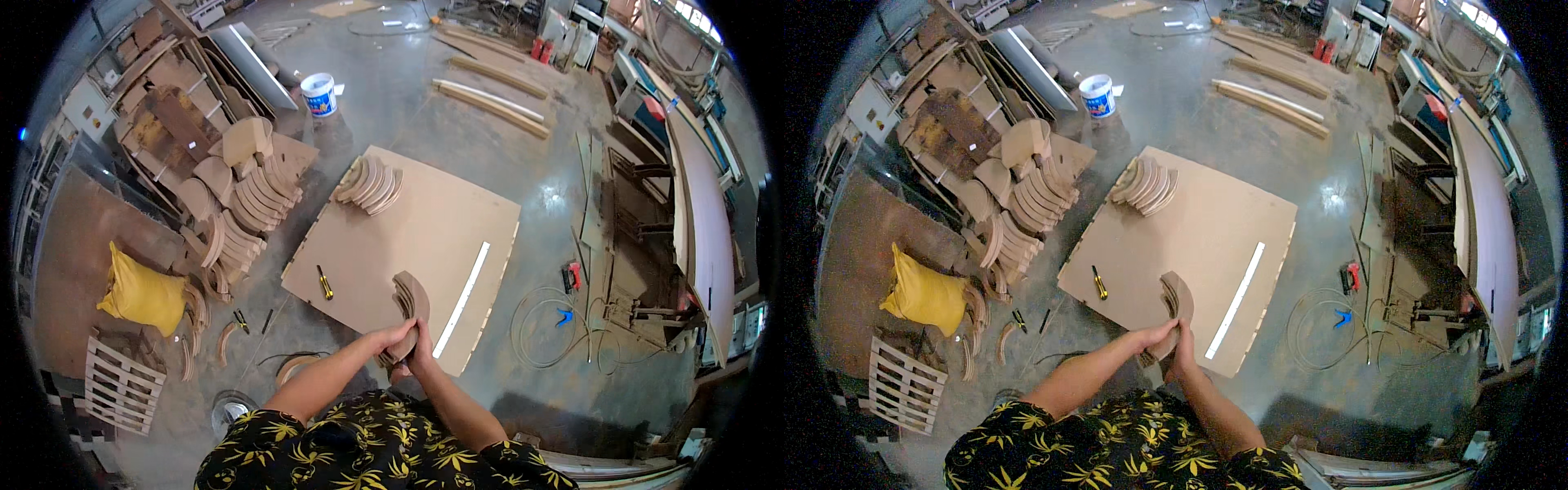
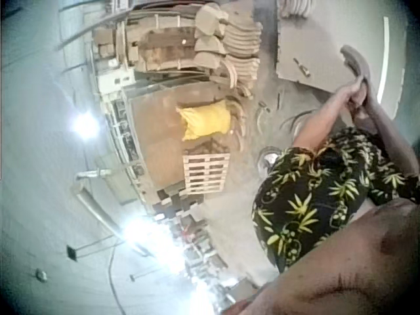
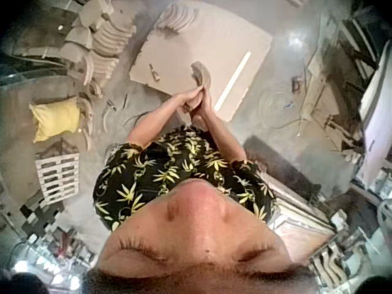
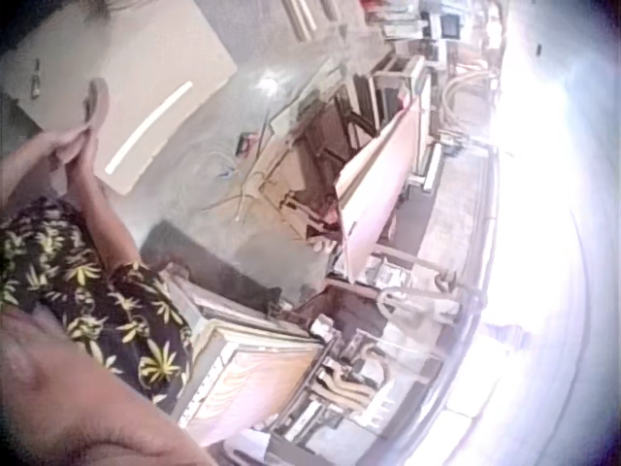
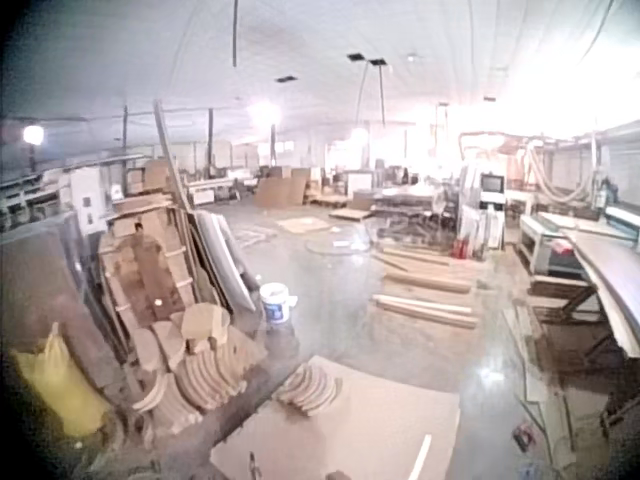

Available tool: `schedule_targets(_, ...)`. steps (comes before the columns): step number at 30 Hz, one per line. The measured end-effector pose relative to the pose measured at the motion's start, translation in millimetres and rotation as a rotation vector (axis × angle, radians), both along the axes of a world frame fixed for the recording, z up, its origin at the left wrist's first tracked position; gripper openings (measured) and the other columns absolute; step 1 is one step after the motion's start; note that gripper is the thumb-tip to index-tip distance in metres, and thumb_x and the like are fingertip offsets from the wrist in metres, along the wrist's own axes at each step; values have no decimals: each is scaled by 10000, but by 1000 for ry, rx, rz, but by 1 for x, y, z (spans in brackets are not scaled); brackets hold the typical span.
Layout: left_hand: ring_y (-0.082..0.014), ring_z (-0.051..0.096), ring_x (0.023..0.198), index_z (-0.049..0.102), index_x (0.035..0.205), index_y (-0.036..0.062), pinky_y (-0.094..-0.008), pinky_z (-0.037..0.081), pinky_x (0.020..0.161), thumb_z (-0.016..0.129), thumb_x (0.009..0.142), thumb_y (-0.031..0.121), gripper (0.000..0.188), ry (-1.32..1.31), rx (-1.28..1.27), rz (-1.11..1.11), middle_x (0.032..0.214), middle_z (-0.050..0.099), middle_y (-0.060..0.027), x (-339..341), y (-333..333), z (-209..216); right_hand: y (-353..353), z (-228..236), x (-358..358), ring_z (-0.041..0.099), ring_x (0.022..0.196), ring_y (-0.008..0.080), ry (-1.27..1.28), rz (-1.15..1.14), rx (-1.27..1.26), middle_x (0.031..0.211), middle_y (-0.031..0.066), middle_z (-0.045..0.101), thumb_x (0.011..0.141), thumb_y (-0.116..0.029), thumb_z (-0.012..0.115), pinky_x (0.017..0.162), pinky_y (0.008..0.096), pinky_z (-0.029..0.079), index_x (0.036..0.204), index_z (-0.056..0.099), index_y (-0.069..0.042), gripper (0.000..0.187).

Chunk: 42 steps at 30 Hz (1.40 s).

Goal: The person measures a large sheet of wood veneer with a ruler and pen, then removes various curved wood pieces from the sheet and stacks them onto a separate pallet.

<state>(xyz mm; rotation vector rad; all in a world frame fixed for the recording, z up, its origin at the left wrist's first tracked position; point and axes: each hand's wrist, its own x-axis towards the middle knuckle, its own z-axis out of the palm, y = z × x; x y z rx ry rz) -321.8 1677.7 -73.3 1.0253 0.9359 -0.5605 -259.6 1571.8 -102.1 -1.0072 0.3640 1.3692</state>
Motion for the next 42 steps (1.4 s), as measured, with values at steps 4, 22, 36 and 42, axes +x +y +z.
schedule_targets(4,-301,365,1471,231,1630,122,-452,319,1178,278,963,789,944,2,-43,-140,1636,338,-122,56,60,-39,52,-34,47,571,1229,278,-21,-139,-39,1327,125,593,1018,-547,475,1050,439,456,1406,499,-68,617)
schedule_targets(22,-471,541,1279,360,1580,176,-492,446,1070,377,1031,615,704,-25,465,-357,1393,540,-310,294,397,-312,379,-315,300,610,1136,224,120,-310,-158,1193,60,659,962,-346,543,1010,392,483,1249,604,-87,391)
schedule_targets(36,-472,400,1411,294,1582,65,-537,322,1176,419,1023,529,737,23,685,-439,1547,395,-286,246,443,-411,438,-454,273,668,943,242,233,-151,-244,1086,76,714,863,-249,564,869,398,546,1160,655,-51,368)
schedule_targets(42,-445,472,1311,428,1480,15,-518,349,1137,620,940,269,627,-153,972,-353,1440,499,-255,186,432,-354,492,-414,270,604,1108,366,-309,162,-397,1277,200,587,838,-143,622,1026,400,470,1434,372,55,676)
